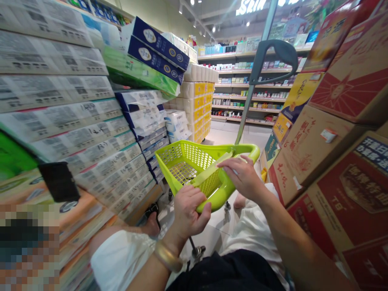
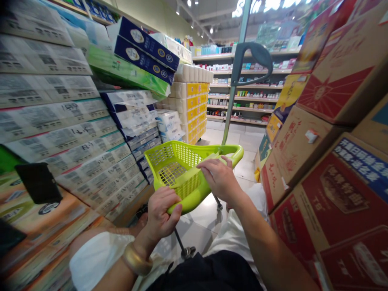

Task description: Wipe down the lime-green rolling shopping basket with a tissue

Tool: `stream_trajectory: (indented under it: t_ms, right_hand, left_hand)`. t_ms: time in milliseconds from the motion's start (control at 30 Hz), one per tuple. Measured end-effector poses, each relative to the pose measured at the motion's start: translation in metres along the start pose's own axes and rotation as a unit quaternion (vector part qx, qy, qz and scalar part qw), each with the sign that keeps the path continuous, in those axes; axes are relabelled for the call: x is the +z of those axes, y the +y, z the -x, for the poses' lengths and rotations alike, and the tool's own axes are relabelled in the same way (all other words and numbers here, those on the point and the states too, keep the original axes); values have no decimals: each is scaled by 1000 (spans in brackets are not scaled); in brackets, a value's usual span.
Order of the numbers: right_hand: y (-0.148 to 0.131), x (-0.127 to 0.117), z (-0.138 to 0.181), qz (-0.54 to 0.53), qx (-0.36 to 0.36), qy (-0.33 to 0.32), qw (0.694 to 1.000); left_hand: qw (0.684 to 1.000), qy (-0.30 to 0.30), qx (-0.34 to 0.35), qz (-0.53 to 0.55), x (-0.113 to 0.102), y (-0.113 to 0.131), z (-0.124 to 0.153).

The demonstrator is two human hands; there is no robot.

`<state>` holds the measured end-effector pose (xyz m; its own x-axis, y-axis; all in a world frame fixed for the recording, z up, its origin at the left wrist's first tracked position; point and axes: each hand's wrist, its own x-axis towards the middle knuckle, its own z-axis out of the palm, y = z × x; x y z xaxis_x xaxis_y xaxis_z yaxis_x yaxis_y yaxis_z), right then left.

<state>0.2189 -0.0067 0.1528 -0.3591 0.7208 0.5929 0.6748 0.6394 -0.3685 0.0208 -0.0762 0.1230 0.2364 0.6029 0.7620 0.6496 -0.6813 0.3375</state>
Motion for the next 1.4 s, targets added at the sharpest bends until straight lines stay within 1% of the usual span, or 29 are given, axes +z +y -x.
stream_trajectory:
  t_ms: [67, 133, 200, 300, 333, 400, 500, 567, 633, 733, 800, 900, 1000, 1067, 1200, 1300, 1400]
  right_hand:
    - [14, -3, -7, 8, 40, 8, 999]
    - [21, -5, -11, 19, 62, 14, 998]
    - [16, -7, -11, 23, 43, 0, 999]
    - [0, -8, -7, 13, -16, -45, 999]
    - [-2, -9, -6, 9, -25, -57, 998]
    - [2, -10, -8, 7, -17, -67, 998]
    - [21, -12, -15, 17, 31, -41, 999]
    - [27, -12, -18, 24, 46, -26, 998]
    - [20, -11, -16, 26, 28, -40, 998]
    - [-2, -11, -11, 17, -20, -79, 996]
    - [-7, -12, -10, 14, -31, -93, 995]
    - [6, -14, -17, 29, 3, -94, 995]
    - [24, -14, -24, 43, 44, -78, 995]
    - [22, -13, -24, 44, 31, -73, 996]
    - [2, -13, -16, 27, -24, -100, 994]
    - [0, -13, -15, 17, -18, -103, 994]
    - [11, -13, -19, 18, 6, -89, 996]
  left_hand:
    - [1000, 5, 0, 4, 0, 0, 0]
    - [1000, 9, 2, 6, 0, 0, 0]
    - [1000, 11, 1, 6, 0, 1, 0]
    - [1000, 7, -2, 3, -1, 1, 0]
    - [1000, 5, -3, 2, -1, 1, 1]
    - [1000, 0, -4, 3, -2, 0, 1]
    - [1000, 0, -4, 4, -2, 0, 1]
    - [1000, 4, -3, 4, -1, 0, 1]
    - [1000, 7, 1, 4, -1, 0, 1]
    - [1000, 4, 4, 5, -1, 0, 0]
    - [1000, -2, 2, 5, -2, 1, 0]
    - [1000, -5, -2, 6, -3, 1, 1]
    - [1000, -1, -4, 2, -2, 1, 1]
    - [1000, 1, -5, -1, -2, 0, 2]
    - [1000, -2, -5, -2, -3, 1, 2]
    - [1000, -5, -6, 1, -4, 2, 3]
    - [1000, -8, -1, 4, -6, 1, 3]
